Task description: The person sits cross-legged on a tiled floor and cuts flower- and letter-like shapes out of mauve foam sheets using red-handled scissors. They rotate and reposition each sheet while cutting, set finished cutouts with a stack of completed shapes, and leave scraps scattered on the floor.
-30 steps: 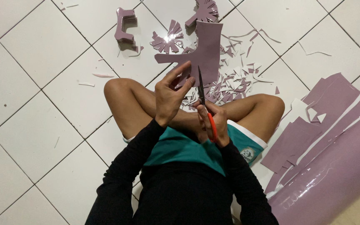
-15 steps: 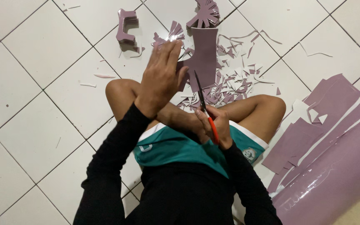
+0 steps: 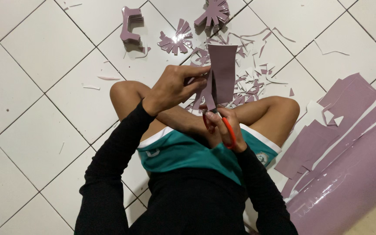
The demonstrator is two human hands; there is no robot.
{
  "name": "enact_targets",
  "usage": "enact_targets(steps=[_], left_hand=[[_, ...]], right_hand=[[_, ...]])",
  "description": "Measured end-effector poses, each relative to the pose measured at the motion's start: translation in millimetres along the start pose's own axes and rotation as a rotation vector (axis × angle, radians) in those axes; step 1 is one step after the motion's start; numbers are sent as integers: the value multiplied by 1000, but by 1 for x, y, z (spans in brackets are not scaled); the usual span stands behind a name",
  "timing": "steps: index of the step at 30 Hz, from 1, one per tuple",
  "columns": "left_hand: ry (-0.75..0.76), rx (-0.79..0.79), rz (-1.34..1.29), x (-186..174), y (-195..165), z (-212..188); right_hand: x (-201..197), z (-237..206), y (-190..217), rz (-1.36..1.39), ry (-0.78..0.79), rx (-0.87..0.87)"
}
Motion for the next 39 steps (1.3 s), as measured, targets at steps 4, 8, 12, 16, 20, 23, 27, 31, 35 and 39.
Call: enact_targets(steps=[4,8,12,16,20,23,27,31,35,39], left_hand=[[-13,-60,-96,5,4,-3],[-117,-178,-214,17,11,-7],[-147,-161,-453,26,23,-14],[-179,-277,-603,39,31,-26],[-241,-405,-1116,65,27,-38],[-386,-472,-1367,91,17,-42],[-446,-422,-1497,108,11,-45],[-438,-412,-1472,113,14,-48],[-451,-446,-1479,114,23,-47],[-448,-570,-1209,84,44,-38]], right_hand=[[-3,-1,5,49,20,66],[-4,2,5,251,122,61],[-5,1,-3,358,122,116],[-7,-1,-18,509,106,127],[-7,-1,-37,554,19,54],[0,1,-56,588,-76,55],[3,2,-79,600,-142,55],[6,2,-89,591,-194,52],[10,2,-82,846,-139,120],[8,-8,-53,455,-190,34]])
Point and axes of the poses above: each hand's wrist, its own z-axis towards the middle knuckle, its own x-axis out of the palm, y = z × x, the point moved 1 cm from there along z, towards the middle knuckle, and after that the axes turned 5 degrees about -x, right-handed, at the moved point
